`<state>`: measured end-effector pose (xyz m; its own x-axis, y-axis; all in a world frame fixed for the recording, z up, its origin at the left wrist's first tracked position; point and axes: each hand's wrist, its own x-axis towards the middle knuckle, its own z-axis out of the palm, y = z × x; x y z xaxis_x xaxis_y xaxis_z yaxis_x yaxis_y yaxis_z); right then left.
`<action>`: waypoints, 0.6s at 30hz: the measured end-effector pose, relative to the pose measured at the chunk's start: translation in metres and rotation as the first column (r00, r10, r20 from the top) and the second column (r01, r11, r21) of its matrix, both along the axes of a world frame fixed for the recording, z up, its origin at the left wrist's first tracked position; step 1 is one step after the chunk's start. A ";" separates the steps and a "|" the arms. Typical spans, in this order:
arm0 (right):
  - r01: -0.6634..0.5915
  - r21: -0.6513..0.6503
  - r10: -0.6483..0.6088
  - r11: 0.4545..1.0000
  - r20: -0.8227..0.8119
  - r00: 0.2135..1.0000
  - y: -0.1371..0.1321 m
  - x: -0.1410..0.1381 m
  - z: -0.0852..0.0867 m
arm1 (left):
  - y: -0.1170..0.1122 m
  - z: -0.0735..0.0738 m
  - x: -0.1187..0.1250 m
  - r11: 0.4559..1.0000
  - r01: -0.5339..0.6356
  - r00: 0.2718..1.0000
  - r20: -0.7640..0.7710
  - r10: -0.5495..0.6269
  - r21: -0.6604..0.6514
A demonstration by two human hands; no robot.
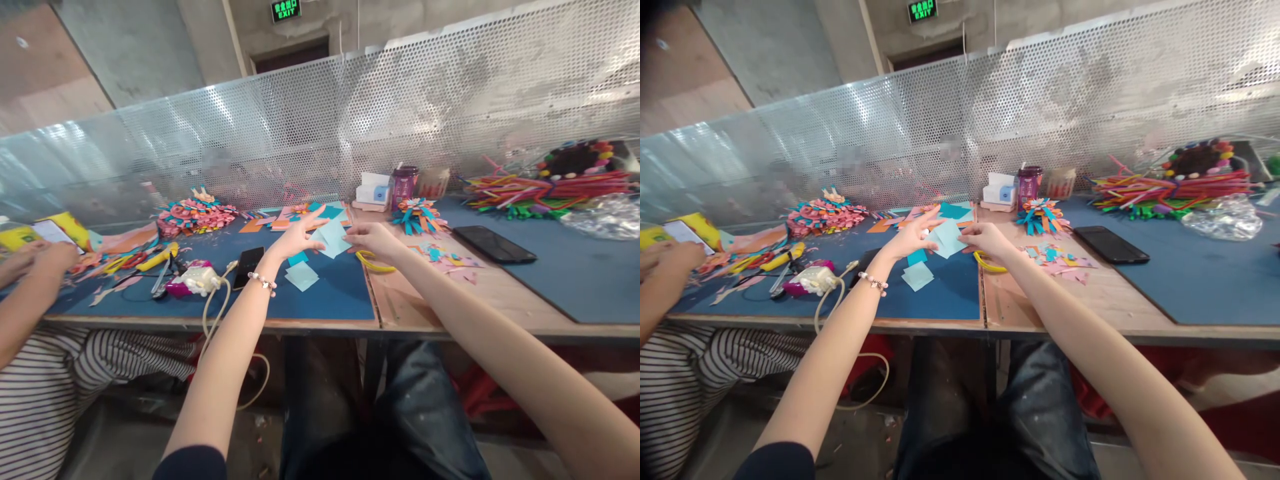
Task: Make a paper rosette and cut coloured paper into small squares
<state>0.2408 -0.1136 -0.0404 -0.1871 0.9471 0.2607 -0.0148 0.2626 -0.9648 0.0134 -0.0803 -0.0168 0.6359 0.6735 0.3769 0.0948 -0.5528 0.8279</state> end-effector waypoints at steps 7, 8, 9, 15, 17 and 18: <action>-0.042 0.009 0.041 0.999 0.102 0.994 -0.007 -0.005 0.003 | -0.004 -0.001 0.004 0.998 0.020 0.999 -0.033 -0.018 0.054; -0.040 -0.002 0.040 0.999 0.103 0.994 -0.007 -0.006 0.003 | -0.005 -0.001 0.005 0.998 0.011 0.999 -0.043 -0.008 0.067; -0.036 -0.011 0.037 0.999 0.106 0.994 -0.007 -0.006 0.003 | -0.005 -0.001 0.005 0.997 0.003 0.998 -0.056 0.001 0.078; 0.037 0.007 -0.037 0.999 0.162 0.986 -0.009 -0.006 0.005 | 0.000 -0.005 0.003 0.993 -0.046 0.997 -0.055 0.052 0.108; 0.056 0.019 -0.058 0.998 0.174 0.983 -0.010 -0.006 0.006 | 0.004 -0.008 0.002 0.991 -0.089 0.995 -0.032 0.092 0.097; 0.064 0.021 -0.067 0.998 0.175 0.982 -0.010 -0.006 0.006 | 0.007 -0.009 0.002 0.990 -0.108 0.993 -0.028 0.111 0.092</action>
